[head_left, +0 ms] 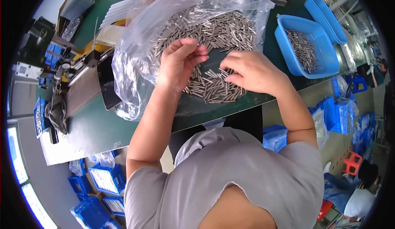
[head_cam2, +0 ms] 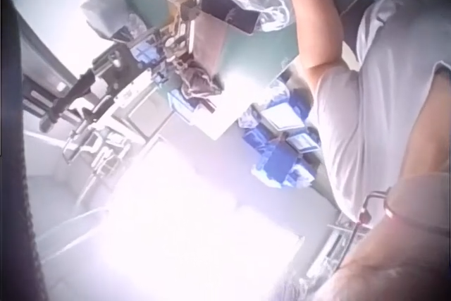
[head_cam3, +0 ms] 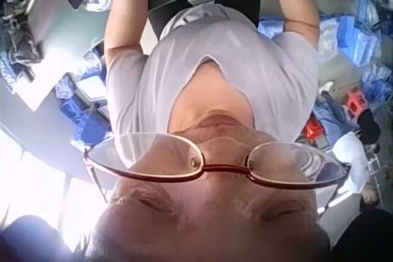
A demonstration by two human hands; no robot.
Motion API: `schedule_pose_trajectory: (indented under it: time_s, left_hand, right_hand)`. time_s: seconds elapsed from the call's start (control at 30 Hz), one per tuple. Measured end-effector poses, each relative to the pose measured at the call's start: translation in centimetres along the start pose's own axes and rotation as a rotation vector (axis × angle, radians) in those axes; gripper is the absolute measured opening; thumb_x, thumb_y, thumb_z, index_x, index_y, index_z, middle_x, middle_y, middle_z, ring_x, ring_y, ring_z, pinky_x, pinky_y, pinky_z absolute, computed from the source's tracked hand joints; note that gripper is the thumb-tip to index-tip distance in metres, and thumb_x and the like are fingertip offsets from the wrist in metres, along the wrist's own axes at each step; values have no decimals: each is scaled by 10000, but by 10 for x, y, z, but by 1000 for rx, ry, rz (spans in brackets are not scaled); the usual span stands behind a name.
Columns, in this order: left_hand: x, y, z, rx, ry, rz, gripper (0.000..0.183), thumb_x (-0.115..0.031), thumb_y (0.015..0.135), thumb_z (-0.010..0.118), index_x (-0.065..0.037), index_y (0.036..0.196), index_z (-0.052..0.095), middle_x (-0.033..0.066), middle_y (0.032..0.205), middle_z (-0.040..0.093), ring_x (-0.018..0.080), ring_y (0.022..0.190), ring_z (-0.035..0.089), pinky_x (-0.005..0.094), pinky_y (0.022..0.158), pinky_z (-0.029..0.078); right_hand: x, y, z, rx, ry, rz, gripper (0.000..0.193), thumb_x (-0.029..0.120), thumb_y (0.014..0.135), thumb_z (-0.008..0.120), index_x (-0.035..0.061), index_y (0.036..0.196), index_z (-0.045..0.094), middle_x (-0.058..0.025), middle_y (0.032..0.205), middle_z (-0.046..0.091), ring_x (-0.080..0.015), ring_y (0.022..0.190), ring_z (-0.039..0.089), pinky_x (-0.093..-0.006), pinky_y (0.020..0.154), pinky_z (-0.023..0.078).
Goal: Sorting small metal pins from a large plastic bag into a plastic tray.
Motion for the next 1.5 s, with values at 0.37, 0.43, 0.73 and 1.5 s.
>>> schedule_pose_trajectory:
  time_s: [0.37, 0.43, 0.73, 1.5]
  left_hand:
    - [-6, 0, -9, -42, -32, 19, 95, -42, 853, 522, 13, 916, 567, 162, 850, 625, 237, 777, 622, 326, 710, 526]
    - [-7, 2, -11, -54, -40, 37, 94, -39, 852, 521, 15, 913, 568, 162, 846, 626, 238, 773, 623, 326, 706, 527]
    - [-4, 0, -4, -70, -10, 31, 77, -26, 845, 524, 17, 908, 538, 154, 814, 622, 231, 728, 626, 324, 667, 536]
    - [5, -4, 2, 141, -25, -78, 96, -30, 878, 496, 21, 927, 561, 157, 854, 627, 234, 791, 634, 315, 722, 540]
  right_hand:
    - [13, 41, 27, -39, -119, -204, 131, 138, 732, 631, 92, 836, 566, -84, 813, 551, -279, 686, 609, -394, 587, 505]
    - [-1, 49, 27, -27, -118, -155, 114, 120, 739, 618, 95, 846, 589, -78, 801, 557, -282, 711, 604, -383, 616, 501]
    - [-49, 55, 24, -214, 505, -23, 132, 93, 736, 668, 53, 858, 637, -22, 780, 586, -139, 653, 584, -270, 563, 441]
    - [-32, 52, 21, -260, 1140, 139, 89, 83, 804, 636, 27, 873, 629, -1, 751, 612, -53, 637, 538, -179, 578, 421]
Point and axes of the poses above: each hand's wrist, its own y-axis towards the middle knuckle, its own z-axis out of the palm, x = y × z, the point moved 3 cm from there along y, towards the middle knuckle
